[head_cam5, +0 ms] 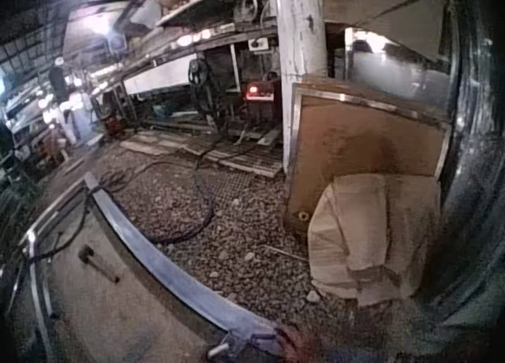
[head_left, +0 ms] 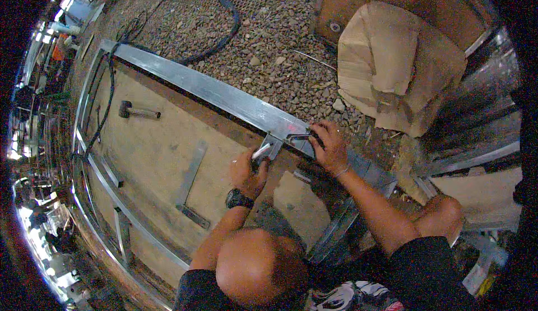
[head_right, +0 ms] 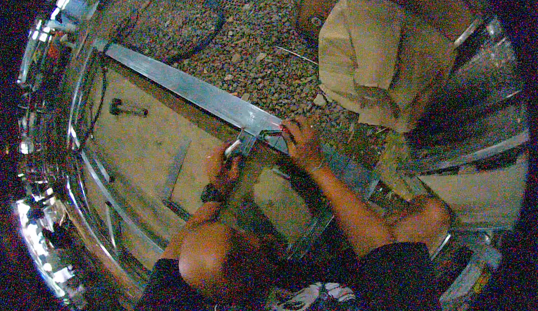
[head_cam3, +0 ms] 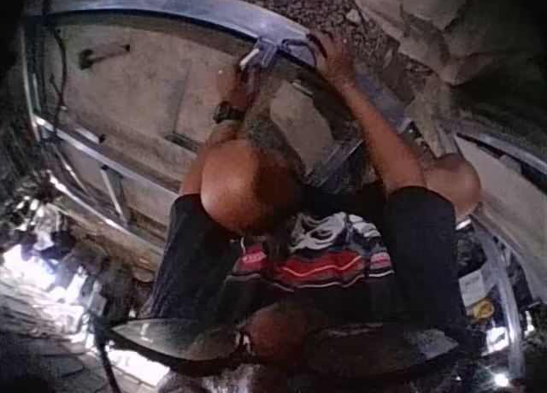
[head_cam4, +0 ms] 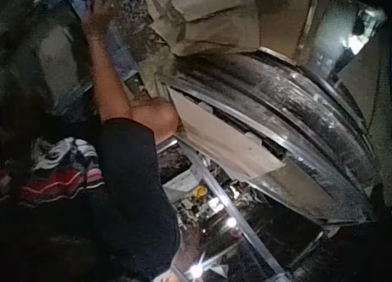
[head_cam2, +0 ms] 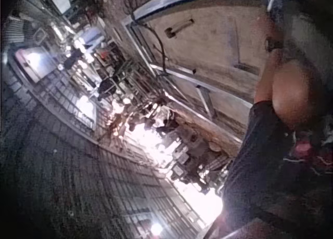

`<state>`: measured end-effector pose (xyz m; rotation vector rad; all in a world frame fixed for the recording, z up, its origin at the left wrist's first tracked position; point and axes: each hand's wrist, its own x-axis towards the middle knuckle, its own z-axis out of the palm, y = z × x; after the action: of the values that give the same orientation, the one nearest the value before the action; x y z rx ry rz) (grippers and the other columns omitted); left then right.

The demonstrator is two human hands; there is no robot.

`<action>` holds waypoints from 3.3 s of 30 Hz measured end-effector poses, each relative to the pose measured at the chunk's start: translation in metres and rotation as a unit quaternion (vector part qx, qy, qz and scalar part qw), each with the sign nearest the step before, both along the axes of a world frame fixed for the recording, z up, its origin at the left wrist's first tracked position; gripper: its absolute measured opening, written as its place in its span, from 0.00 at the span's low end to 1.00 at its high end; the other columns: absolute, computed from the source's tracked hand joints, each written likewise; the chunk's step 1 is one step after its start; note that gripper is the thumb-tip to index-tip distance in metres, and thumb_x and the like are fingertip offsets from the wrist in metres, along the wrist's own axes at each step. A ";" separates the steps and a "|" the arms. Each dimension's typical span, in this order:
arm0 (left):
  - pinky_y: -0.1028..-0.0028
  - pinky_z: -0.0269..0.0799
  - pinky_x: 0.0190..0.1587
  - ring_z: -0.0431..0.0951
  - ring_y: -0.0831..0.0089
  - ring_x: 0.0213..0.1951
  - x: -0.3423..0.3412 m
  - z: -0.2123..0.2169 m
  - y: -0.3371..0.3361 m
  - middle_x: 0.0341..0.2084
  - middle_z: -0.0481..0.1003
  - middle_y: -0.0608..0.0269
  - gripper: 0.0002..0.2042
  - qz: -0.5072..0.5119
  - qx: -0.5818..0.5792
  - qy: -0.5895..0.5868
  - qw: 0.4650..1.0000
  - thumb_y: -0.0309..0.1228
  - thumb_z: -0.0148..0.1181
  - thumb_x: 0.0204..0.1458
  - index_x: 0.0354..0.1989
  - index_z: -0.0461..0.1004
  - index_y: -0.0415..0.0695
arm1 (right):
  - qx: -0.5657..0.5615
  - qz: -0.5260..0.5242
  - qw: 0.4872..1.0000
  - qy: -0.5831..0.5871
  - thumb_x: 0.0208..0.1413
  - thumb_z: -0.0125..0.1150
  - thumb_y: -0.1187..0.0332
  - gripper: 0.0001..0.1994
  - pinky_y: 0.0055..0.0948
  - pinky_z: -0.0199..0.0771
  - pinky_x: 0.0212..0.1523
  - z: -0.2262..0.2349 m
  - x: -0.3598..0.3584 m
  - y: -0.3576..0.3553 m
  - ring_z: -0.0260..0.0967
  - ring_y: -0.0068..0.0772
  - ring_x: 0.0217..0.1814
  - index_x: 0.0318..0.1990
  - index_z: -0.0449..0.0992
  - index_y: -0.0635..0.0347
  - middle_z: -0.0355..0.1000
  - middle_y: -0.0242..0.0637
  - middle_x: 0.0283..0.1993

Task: The person measures and marks a metal frame using a tape measure, marker, and square tool. They repeatedly measure distances, mark points, and draw lines on the frame to prepare for cutting or assembly.

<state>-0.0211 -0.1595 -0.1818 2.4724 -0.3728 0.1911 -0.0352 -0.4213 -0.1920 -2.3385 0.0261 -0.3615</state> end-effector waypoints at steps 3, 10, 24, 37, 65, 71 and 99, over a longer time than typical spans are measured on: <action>0.58 0.65 0.38 0.73 0.54 0.35 0.020 0.020 -0.028 0.32 0.74 0.56 0.24 -0.092 -0.010 -0.032 0.995 0.38 0.70 0.44 0.50 0.73 0.46 | -0.018 -0.004 1.000 0.003 0.51 0.67 0.69 0.18 0.45 0.69 0.57 0.002 -0.004 -0.003 0.68 0.53 0.55 0.51 0.76 0.58 0.69 0.48 0.54; 0.60 0.62 0.39 0.71 0.57 0.36 0.046 0.002 -0.039 0.31 0.71 0.61 0.20 -0.150 -0.014 -0.012 0.989 0.35 0.70 0.40 0.45 0.77 0.51 | -0.071 0.011 0.997 0.027 0.50 0.66 0.71 0.18 0.44 0.68 0.57 0.010 -0.006 0.001 0.67 0.52 0.55 0.51 0.77 0.56 0.70 0.47 0.53; 0.60 0.62 0.42 0.70 0.57 0.39 0.047 0.005 -0.035 0.35 0.70 0.59 0.27 -0.190 -0.018 0.020 0.981 0.30 0.68 0.34 0.51 0.78 0.58 | -0.048 0.010 0.999 0.021 0.51 0.65 0.71 0.17 0.43 0.64 0.59 0.007 -0.006 0.000 0.66 0.51 0.55 0.51 0.77 0.56 0.70 0.45 0.54; 0.59 0.60 0.42 0.69 0.57 0.39 0.046 0.002 -0.035 0.33 0.69 0.58 0.24 -0.181 -0.038 0.025 0.982 0.28 0.62 0.35 0.47 0.80 0.55 | 0.124 -0.164 0.978 0.032 0.67 0.51 0.69 0.15 0.29 0.73 0.49 -0.019 -0.012 -0.010 0.73 0.31 0.44 0.58 0.66 0.64 0.70 0.42 0.50; 0.60 0.65 0.42 0.71 0.56 0.38 0.049 -0.001 -0.033 0.34 0.72 0.58 0.25 -0.164 -0.051 0.025 0.985 0.32 0.70 0.34 0.47 0.76 0.51 | 0.212 -0.172 0.962 0.019 0.67 0.49 0.69 0.16 0.32 0.72 0.50 -0.007 -0.006 -0.001 0.75 0.30 0.42 0.60 0.64 0.63 0.66 0.41 0.55; 0.59 0.64 0.39 0.71 0.55 0.37 0.049 0.000 -0.036 0.33 0.71 0.58 0.15 -0.161 -0.039 0.008 0.986 0.36 0.70 0.41 0.39 0.77 0.50 | 0.063 -0.152 0.986 -0.015 0.66 0.50 0.71 0.17 0.33 0.71 0.53 -0.015 -0.009 -0.012 0.73 0.31 0.47 0.61 0.63 0.62 0.65 0.40 0.57; 0.60 0.63 0.40 0.70 0.56 0.38 0.051 0.000 -0.035 0.35 0.71 0.58 0.13 -0.166 -0.081 0.026 0.982 0.36 0.70 0.42 0.36 0.77 0.50 | 0.060 -0.063 0.995 0.058 0.67 0.51 0.66 0.16 0.34 0.69 0.56 -0.020 -0.020 -0.009 0.73 0.34 0.48 0.58 0.65 0.62 0.74 0.42 0.47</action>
<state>0.0298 -0.1947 -0.1813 2.2126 -0.7112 0.0171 -0.0552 -0.4299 -0.2121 -2.2416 0.2460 -0.2782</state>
